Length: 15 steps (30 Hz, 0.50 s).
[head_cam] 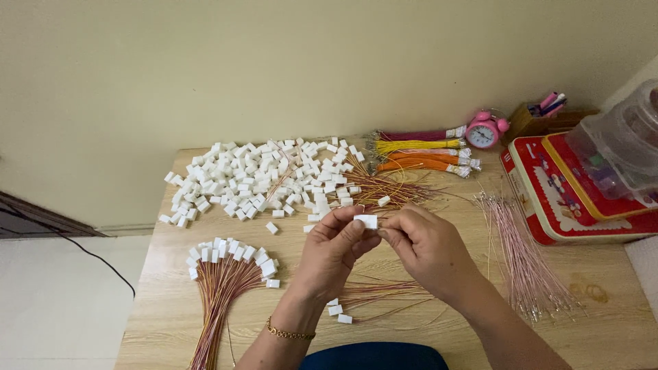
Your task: Insert thin individual wires into small white plastic connectors at a workbench.
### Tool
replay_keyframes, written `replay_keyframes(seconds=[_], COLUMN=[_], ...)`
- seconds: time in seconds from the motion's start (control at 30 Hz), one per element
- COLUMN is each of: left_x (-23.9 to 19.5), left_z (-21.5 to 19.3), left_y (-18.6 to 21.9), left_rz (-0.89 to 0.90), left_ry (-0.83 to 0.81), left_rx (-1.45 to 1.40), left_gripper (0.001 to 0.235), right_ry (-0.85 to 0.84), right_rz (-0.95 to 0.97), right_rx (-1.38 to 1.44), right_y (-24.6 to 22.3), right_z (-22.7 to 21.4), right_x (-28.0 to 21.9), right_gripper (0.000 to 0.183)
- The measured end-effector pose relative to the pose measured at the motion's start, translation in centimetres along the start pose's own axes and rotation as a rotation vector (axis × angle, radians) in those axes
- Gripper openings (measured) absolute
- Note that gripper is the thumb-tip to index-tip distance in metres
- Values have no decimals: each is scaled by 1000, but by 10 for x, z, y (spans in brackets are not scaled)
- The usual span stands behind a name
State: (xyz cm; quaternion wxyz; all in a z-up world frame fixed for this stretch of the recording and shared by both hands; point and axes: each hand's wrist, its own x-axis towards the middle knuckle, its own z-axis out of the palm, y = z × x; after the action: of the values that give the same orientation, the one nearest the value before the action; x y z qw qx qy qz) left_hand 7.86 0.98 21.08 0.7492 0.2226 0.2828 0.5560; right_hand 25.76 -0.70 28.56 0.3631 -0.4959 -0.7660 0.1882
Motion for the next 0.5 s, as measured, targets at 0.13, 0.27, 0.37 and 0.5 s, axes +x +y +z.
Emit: replay_keyframes(seconds=[0.13,0.27,0.37,0.5], left_x=[2,1,0,1], left_z=[-10,-17,-40,-91], left_y=[-11,-6,-7,-15], left_rz=[43,10,13,45], left_ry=[43,57,73,68], left_rx=[62,114,276,656], left_gripper=[31,28,26,29], right_ry=[-12,14,21,-494], right_rz=[17,-54,-59,413], right_rx=[62,-52,-158,153], right_y=[14,19,37,73], right_z=[5,5,17,36], right_x=[-6,-2,-5,-17], right_gripper=[11,7,51,21])
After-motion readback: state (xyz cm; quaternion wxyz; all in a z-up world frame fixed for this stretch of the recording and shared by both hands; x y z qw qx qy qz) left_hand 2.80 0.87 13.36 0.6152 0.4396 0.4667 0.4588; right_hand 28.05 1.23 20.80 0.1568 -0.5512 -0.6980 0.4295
